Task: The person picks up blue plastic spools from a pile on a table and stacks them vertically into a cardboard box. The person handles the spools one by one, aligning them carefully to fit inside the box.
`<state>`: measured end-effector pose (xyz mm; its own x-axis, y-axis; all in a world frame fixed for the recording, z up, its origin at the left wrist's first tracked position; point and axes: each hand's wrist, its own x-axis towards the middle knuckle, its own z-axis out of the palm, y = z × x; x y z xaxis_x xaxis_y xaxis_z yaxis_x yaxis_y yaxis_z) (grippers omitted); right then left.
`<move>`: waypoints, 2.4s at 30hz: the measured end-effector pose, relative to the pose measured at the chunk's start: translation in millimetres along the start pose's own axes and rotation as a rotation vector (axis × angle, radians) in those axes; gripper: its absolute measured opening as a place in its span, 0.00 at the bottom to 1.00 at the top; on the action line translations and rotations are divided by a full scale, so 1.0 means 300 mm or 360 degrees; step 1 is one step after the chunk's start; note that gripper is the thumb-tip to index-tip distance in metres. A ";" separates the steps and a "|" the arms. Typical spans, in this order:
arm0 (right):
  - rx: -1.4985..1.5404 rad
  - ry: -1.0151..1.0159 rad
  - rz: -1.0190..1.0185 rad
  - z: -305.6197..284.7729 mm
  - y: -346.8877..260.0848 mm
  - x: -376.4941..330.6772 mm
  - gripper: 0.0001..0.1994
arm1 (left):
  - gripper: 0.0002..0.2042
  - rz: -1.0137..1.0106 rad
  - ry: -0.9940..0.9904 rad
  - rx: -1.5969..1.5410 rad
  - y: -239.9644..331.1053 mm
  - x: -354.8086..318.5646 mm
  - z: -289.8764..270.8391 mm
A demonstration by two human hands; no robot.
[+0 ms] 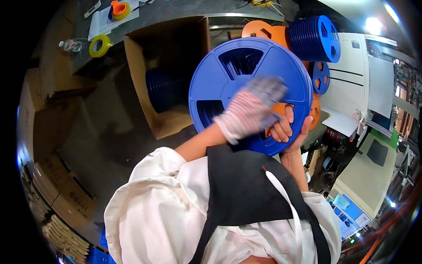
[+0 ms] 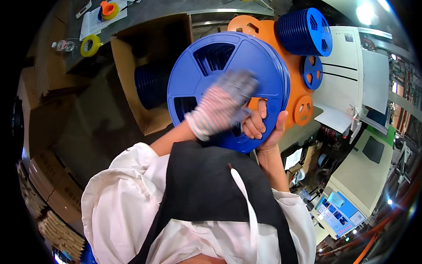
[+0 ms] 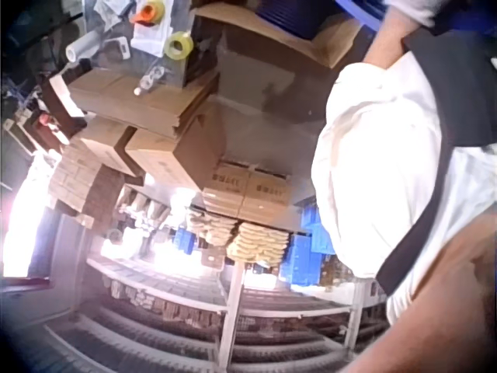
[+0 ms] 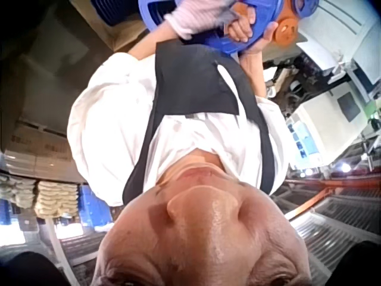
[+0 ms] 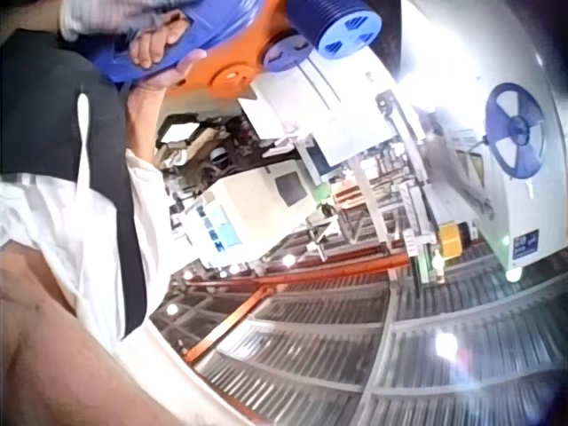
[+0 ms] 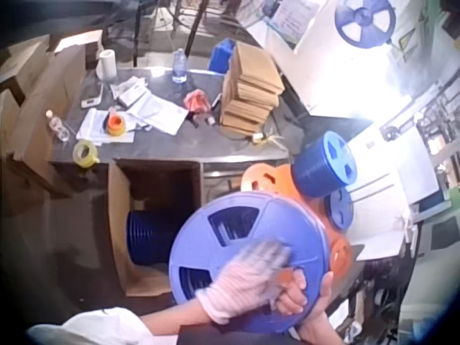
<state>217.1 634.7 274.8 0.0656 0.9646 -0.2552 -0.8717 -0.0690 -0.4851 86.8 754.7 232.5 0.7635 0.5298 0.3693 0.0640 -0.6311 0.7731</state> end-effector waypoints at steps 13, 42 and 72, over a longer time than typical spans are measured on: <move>0.0264 0.0118 -0.0074 -0.019 -0.037 0.056 0.25 | 0.25 0.0105 -0.0385 0.0280 -0.264 -0.499 -0.133; -0.0521 0.0938 -0.0126 -0.051 -0.053 0.003 0.15 | 0.12 -0.1807 0.0833 -0.1545 -0.375 -0.691 -0.185; -0.0284 0.0384 -0.0326 -0.127 -0.124 -0.055 0.22 | 0.31 -0.1132 0.0239 0.0205 -0.685 -0.370 0.136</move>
<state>266.9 611.6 265.3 0.3615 0.8768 -0.3171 -0.7315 0.0558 -0.6796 15.0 802.5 11.6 0.4138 0.9018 -0.1247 0.5927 -0.1629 0.7888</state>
